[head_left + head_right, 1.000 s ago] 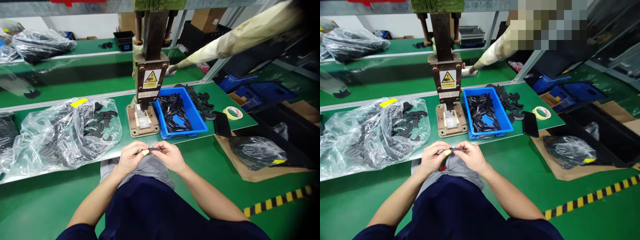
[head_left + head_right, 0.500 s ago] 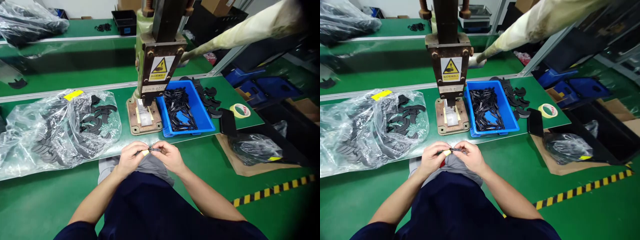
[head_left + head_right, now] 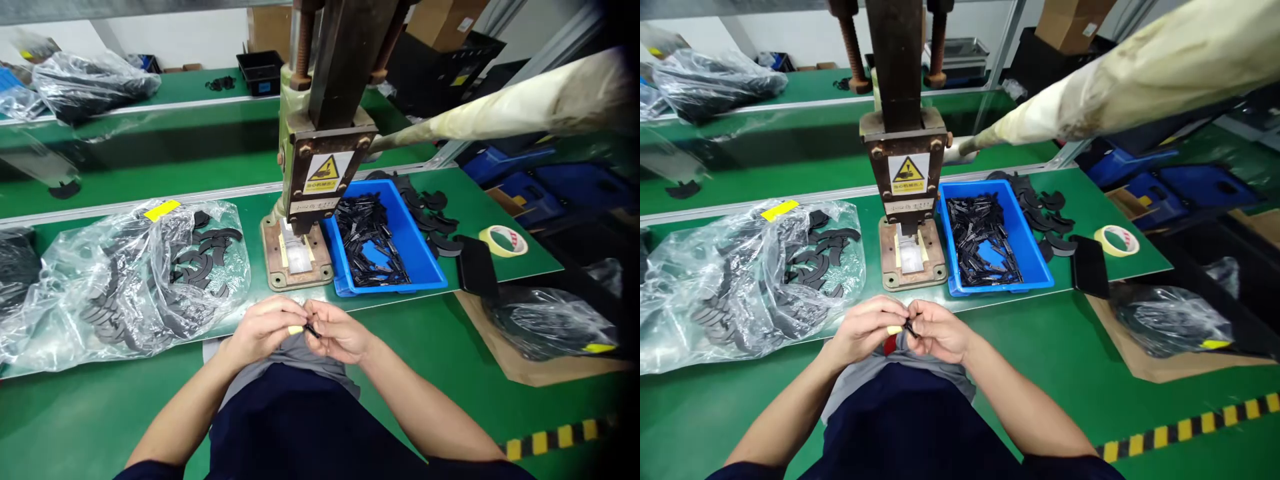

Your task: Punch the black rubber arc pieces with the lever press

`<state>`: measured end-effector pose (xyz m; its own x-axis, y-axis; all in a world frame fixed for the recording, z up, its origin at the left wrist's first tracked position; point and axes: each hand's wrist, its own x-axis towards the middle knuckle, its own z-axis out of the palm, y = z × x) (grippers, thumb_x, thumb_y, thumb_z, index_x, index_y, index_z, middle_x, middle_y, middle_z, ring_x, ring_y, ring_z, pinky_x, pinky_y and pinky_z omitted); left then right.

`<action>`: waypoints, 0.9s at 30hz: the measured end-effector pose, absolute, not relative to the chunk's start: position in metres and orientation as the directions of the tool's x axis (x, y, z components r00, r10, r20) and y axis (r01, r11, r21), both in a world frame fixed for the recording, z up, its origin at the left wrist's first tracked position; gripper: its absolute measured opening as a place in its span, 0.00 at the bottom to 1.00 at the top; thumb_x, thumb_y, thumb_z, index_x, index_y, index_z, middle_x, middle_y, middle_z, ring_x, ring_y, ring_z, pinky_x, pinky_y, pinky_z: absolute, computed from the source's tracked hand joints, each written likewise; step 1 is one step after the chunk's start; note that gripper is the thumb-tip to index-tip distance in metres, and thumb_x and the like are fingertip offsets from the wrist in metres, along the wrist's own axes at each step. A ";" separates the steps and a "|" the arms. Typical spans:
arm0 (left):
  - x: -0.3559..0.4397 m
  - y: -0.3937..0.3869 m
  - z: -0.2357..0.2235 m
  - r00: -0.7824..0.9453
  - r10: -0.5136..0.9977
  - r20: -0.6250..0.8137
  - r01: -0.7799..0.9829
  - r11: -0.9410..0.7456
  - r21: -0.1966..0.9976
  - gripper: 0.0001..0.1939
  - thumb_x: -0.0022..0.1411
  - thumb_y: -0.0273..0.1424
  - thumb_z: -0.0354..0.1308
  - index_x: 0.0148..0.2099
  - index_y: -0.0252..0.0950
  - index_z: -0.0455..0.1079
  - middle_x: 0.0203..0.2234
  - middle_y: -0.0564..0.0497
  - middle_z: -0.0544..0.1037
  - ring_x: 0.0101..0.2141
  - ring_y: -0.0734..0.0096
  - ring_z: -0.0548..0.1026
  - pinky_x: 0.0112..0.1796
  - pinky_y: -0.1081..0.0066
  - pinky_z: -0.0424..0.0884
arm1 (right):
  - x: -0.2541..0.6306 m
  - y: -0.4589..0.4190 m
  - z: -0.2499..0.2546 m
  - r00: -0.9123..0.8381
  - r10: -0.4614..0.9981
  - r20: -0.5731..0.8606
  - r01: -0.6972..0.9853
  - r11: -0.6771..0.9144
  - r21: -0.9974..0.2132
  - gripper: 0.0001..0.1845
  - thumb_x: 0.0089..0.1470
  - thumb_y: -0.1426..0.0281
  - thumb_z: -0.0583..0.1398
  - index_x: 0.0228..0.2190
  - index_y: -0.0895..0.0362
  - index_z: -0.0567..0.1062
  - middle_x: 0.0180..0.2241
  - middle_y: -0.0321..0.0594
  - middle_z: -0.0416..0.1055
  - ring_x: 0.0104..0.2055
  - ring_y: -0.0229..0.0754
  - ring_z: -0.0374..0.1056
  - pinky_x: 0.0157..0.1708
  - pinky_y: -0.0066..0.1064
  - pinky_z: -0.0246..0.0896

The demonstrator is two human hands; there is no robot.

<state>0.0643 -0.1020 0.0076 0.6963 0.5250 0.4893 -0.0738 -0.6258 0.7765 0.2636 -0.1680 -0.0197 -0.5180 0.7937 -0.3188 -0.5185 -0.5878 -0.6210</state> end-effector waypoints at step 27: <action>0.103 0.020 -0.012 0.695 0.639 0.330 0.472 -0.752 0.460 0.21 0.58 0.19 0.47 0.47 0.35 0.77 0.44 0.43 0.74 0.48 0.61 0.74 0.51 0.64 0.72 | 0.337 -0.171 0.028 0.099 0.992 -0.076 -0.428 -0.026 -0.903 0.17 0.53 0.53 0.66 0.32 0.53 0.75 0.27 0.38 0.72 0.25 0.37 0.65 0.24 0.30 0.58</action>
